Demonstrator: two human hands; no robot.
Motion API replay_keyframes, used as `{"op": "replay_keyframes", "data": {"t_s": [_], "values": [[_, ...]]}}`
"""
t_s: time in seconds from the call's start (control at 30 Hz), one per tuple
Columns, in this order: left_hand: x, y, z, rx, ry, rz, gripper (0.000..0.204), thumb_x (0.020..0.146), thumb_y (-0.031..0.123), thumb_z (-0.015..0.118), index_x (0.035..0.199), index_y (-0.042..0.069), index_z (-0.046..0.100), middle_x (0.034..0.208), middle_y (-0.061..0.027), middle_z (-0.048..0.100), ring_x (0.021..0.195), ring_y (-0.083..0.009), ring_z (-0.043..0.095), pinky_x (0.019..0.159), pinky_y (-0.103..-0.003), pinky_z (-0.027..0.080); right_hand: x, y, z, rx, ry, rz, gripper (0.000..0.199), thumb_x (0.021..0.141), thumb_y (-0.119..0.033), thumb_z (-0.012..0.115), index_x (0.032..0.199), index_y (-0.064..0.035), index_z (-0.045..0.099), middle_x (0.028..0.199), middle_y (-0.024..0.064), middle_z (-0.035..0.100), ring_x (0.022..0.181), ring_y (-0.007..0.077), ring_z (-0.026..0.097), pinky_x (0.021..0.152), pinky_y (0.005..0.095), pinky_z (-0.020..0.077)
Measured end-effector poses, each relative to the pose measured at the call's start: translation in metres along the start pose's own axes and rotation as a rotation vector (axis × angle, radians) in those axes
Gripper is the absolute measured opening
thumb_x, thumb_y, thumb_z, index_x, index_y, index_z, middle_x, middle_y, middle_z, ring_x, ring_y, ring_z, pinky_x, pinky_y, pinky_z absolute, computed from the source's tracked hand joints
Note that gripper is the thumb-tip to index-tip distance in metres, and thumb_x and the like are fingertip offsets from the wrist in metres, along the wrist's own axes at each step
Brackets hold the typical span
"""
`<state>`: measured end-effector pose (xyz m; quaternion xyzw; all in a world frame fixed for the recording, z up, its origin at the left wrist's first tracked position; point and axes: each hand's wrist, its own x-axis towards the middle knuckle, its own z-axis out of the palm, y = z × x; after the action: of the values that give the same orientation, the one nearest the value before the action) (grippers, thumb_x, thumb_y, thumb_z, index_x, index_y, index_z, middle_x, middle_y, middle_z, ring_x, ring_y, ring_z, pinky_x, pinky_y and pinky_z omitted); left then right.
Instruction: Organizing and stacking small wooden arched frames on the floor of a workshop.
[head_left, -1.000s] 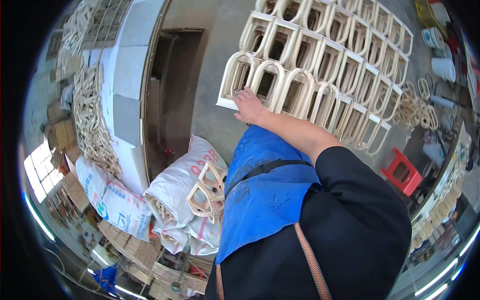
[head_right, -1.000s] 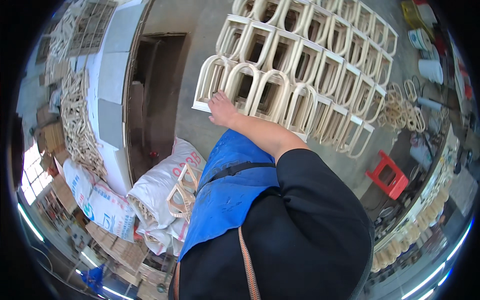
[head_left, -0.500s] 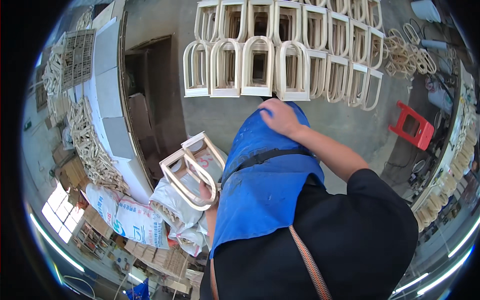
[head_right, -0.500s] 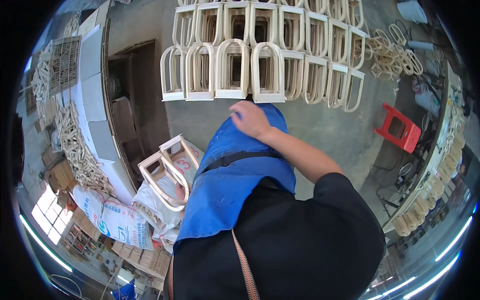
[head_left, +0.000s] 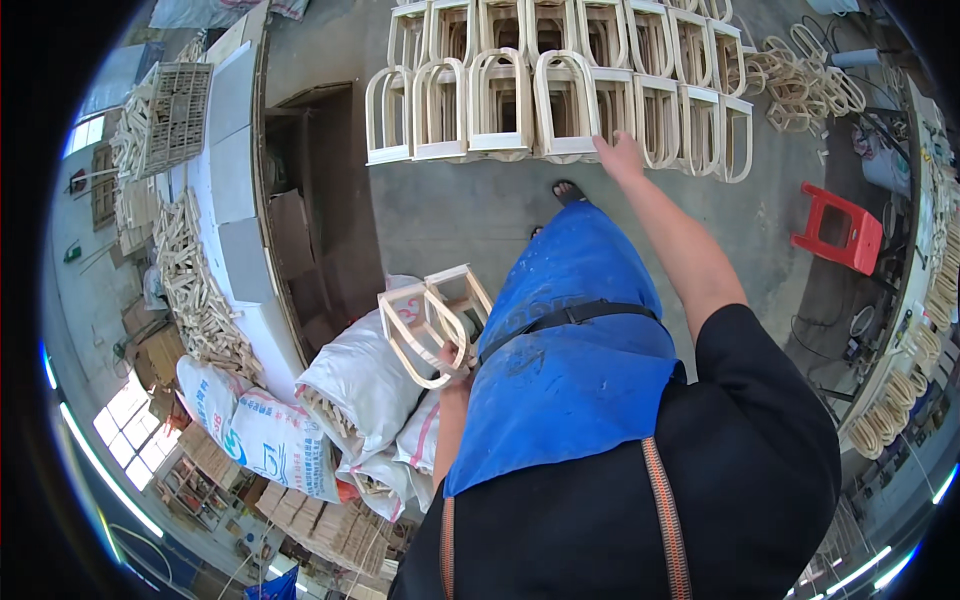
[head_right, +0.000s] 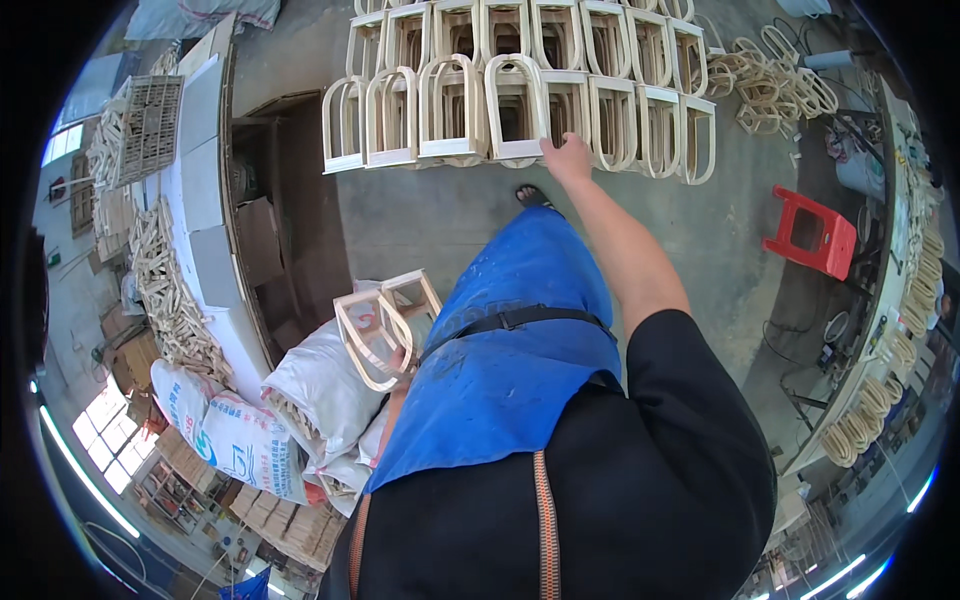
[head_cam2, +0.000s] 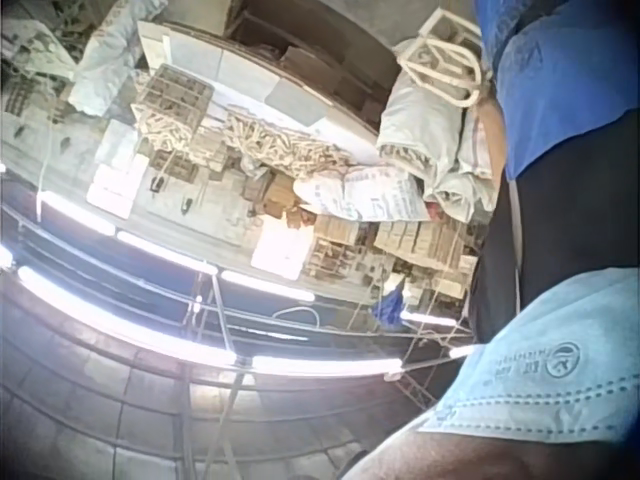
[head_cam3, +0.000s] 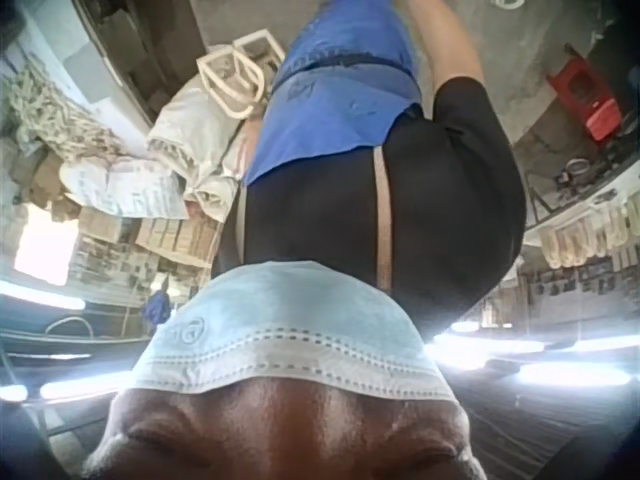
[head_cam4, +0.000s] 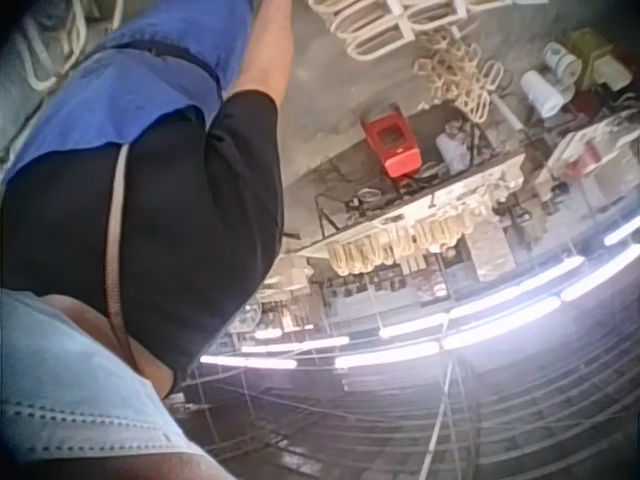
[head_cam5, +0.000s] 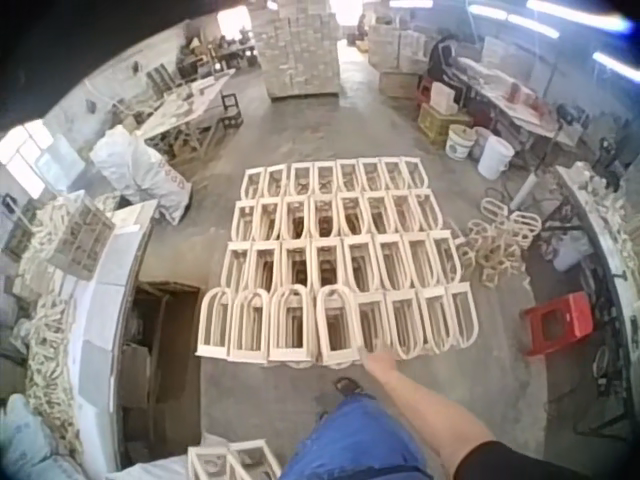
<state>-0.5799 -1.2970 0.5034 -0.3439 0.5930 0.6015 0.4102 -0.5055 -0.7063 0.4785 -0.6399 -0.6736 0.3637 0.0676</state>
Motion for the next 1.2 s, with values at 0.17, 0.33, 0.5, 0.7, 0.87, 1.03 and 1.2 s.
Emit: {"op": "replay_keyframes", "data": {"t_s": [0.17,0.33,0.5,0.7,0.87,1.03,1.2], "values": [[0.011,-0.036,-0.059,0.010,0.018,0.038,0.019,0.098,0.022,0.054,0.105,0.006,0.063,0.076,-0.0026,0.058,0.064,-0.0131,0.051,0.054,-0.027,0.040,0.016,-0.018,0.012,0.017,-0.130,0.055,0.057,0.089,-0.043,0.059,0.120,0.0046,0.066,0.112,0.0202,0.071,0.100,0.0342,0.067,0.088,0.0406,0.0528],[-0.008,-0.014,-0.051,0.121,0.010,0.073,0.020,0.097,0.023,0.055,0.105,0.006,0.063,0.075,-0.0032,0.057,0.063,-0.0136,0.051,0.053,-0.028,0.039,0.027,-0.023,0.001,-0.004,-0.353,0.063,0.050,0.090,-0.038,0.056,0.111,0.0049,0.070,0.109,0.0210,0.072,0.097,0.0365,0.068,0.087,0.0418,0.0534],[-0.068,0.006,-0.017,0.591,0.001,0.190,0.026,0.098,0.026,0.054,0.109,0.004,0.064,0.079,-0.0095,0.060,0.070,-0.0211,0.056,0.062,-0.034,0.043,0.025,-0.034,0.005,-0.021,-0.350,0.011,0.042,0.090,-0.033,0.054,0.103,0.0023,0.073,0.098,0.0191,0.074,0.091,0.0379,0.069,0.082,0.0433,0.0537],[-0.132,0.034,0.034,1.171,-0.026,0.298,0.034,0.099,0.030,0.054,0.113,0.001,0.065,0.085,-0.0171,0.064,0.080,-0.0301,0.061,0.072,-0.041,0.048,0.025,-0.030,0.022,-0.001,-0.368,-0.007,0.038,0.090,-0.031,0.053,0.099,0.0000,0.074,0.094,0.0176,0.074,0.088,0.0374,0.068,0.080,0.0435,0.0534],[-0.144,0.048,0.058,1.375,-0.020,0.352,0.036,0.099,0.030,0.054,0.115,0.000,0.065,0.087,-0.0197,0.065,0.082,-0.0331,0.062,0.076,-0.043,0.049,0.022,-0.028,0.025,0.010,-0.357,0.001,0.037,0.091,-0.031,0.052,0.096,-0.0006,0.072,0.093,0.0167,0.073,0.088,0.0364,0.068,0.080,0.0429,0.0535],[-0.116,0.058,0.059,1.386,0.015,0.394,0.035,0.098,0.029,0.055,0.115,0.001,0.065,0.086,-0.0199,0.064,0.081,-0.0332,0.062,0.076,-0.043,0.050,0.024,-0.024,0.025,0.050,-0.347,0.012,0.037,0.092,-0.033,0.052,0.096,-0.0014,0.070,0.094,0.0159,0.073,0.089,0.0358,0.068,0.081,0.0423,0.0534],[-0.087,0.066,0.061,1.393,0.045,0.436,0.034,0.097,0.028,0.056,0.115,0.001,0.066,0.086,-0.0201,0.064,0.080,-0.0332,0.062,0.076,-0.044,0.050,0.023,-0.033,0.017,0.068,-0.338,0.062,0.038,0.092,-0.035,0.053,0.103,-0.0020,0.069,0.098,0.0151,0.073,0.091,0.0356,0.067,0.083,0.0416,0.0531]]}}
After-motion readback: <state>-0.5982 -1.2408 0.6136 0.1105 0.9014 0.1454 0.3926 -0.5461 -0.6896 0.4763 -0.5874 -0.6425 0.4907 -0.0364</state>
